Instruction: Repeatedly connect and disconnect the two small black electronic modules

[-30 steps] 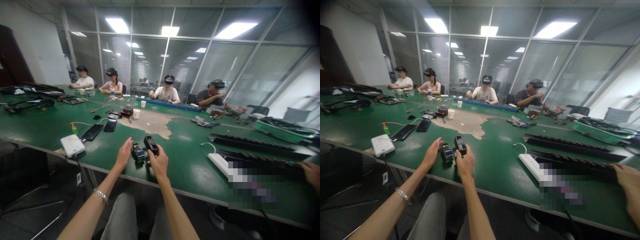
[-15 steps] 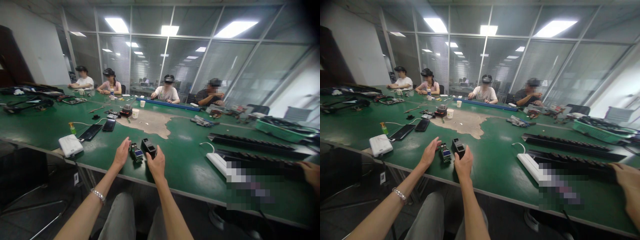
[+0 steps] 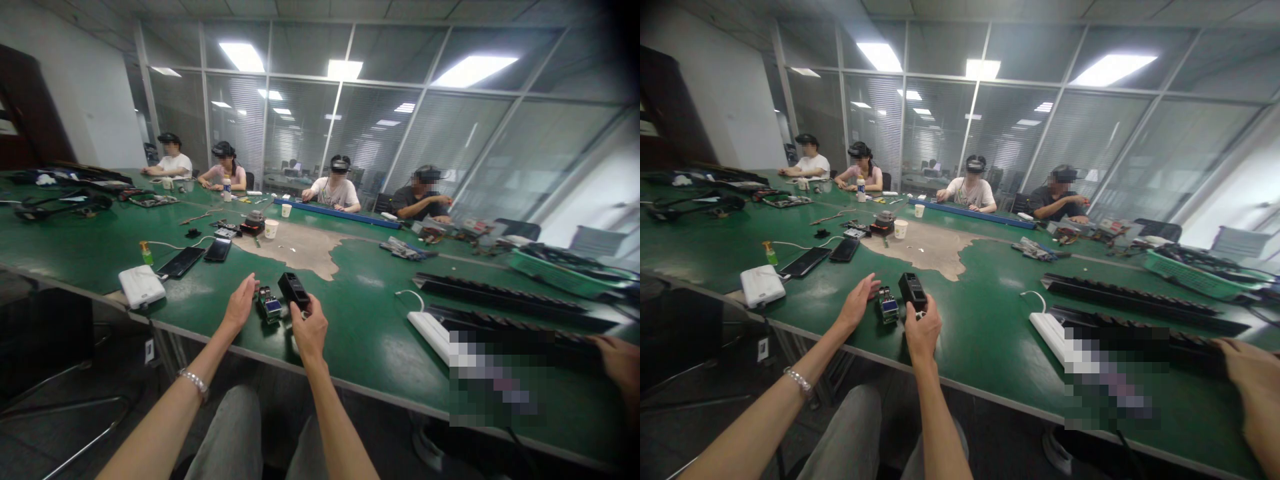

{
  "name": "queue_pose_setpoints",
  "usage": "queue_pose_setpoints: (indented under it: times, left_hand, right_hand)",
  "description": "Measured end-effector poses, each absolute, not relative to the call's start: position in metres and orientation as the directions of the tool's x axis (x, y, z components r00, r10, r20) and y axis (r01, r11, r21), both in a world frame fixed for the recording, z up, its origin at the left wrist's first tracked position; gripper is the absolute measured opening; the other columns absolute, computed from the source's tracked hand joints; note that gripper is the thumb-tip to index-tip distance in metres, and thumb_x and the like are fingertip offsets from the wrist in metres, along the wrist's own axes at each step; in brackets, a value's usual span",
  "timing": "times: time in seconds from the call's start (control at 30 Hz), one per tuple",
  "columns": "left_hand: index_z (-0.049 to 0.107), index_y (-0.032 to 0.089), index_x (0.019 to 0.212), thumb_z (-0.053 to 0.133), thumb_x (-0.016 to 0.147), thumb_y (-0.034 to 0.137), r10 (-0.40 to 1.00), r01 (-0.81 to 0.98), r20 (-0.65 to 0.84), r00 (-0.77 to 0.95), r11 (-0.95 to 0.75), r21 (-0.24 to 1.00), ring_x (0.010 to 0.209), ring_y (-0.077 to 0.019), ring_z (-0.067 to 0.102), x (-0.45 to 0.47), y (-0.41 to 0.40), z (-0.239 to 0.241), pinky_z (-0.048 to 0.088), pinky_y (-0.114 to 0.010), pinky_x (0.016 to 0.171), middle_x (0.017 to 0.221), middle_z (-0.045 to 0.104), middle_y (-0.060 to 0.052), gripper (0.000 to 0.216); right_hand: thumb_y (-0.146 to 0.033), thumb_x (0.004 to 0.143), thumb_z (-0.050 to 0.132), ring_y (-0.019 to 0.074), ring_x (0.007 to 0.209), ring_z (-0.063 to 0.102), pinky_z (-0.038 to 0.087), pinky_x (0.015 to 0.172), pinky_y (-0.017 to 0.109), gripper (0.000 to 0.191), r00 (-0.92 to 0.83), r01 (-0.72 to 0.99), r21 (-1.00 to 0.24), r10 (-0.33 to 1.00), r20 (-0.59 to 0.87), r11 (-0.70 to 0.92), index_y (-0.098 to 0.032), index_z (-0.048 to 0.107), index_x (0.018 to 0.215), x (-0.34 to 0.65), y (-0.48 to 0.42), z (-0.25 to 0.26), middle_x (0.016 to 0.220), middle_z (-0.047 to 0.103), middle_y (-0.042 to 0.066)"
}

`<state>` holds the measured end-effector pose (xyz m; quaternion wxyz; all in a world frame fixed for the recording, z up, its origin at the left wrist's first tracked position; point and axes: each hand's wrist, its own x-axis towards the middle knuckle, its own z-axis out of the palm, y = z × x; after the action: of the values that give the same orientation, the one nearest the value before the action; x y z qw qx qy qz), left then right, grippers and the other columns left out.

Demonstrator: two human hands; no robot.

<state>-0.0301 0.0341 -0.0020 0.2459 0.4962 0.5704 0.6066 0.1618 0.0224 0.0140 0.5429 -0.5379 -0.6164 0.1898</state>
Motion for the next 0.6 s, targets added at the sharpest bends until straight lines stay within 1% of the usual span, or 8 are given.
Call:
queue_pose_setpoints:
  times: [0.07,0.17,0.3,0.43,0.6]
  left_hand:
    - [0.049,0.018,0.136,0.03,0.093,0.061,0.867,0.262,0.317,-0.384,-0.227,0.938,0.107,-0.0221,0.065,-0.032,0.035,-0.004,0.048,-0.039,0.098,0.124,0.065,-0.012,0.064]
    - [0.047,0.018,0.138,0.031,0.092,0.063,0.869,0.253,0.321,-0.377,-0.237,0.938,0.112,-0.023,0.062,-0.034,0.035,-0.005,0.046,-0.039,0.1,0.131,0.06,-0.013,0.066]
    - [0.044,0.018,0.141,0.034,0.092,0.063,0.866,0.247,0.339,-0.369,-0.26,0.933,0.123,-0.025,0.055,-0.035,0.034,-0.006,0.042,-0.041,0.105,0.139,0.054,-0.014,0.067]
    - [0.046,0.019,0.14,0.033,0.091,0.063,0.874,0.233,0.337,-0.35,-0.267,0.935,0.127,-0.0252,0.052,-0.036,0.032,-0.005,0.039,-0.041,0.107,0.138,0.054,-0.013,0.066]
    - [0.048,0.019,0.138,0.031,0.091,0.065,0.882,0.229,0.328,-0.338,-0.261,0.938,0.127,-0.0246,0.052,-0.036,0.027,-0.001,0.038,-0.04,0.108,0.138,0.055,-0.013,0.068]
  right_hand:
    - [-0.04,0.082,0.06,0.022,0.089,0.066,0.049,0.081,0.033,0.045,0.137,0.381,-0.844,0.88,0.455,0.377,-0.018,0.059,0.121,0.157,0.016,0.02,0.104,0.07,0.009]
    - [-0.04,0.082,0.061,0.0201,0.086,0.066,0.05,0.08,0.031,0.044,0.094,0.351,-0.841,0.878,0.469,0.411,-0.018,0.06,0.12,0.147,0.009,0.028,0.102,0.07,0.007]
    - [-0.039,0.08,0.062,0.0202,0.084,0.066,0.051,0.079,0.031,0.042,0.038,0.374,-0.815,0.871,0.491,0.443,-0.018,0.061,0.117,0.134,0.003,0.032,0.1,0.071,0.007]
    - [-0.04,0.08,0.062,0.0215,0.083,0.066,0.051,0.078,0.033,0.044,0.04,0.429,-0.789,0.863,0.504,0.44,-0.017,0.062,0.116,0.126,-0.001,0.033,0.098,0.071,0.009]
    - [-0.04,0.079,0.062,0.0222,0.086,0.066,0.05,0.081,0.034,0.046,0.035,0.493,-0.733,0.832,0.554,0.468,-0.016,0.061,0.118,0.122,-0.003,0.03,0.102,0.07,0.01]
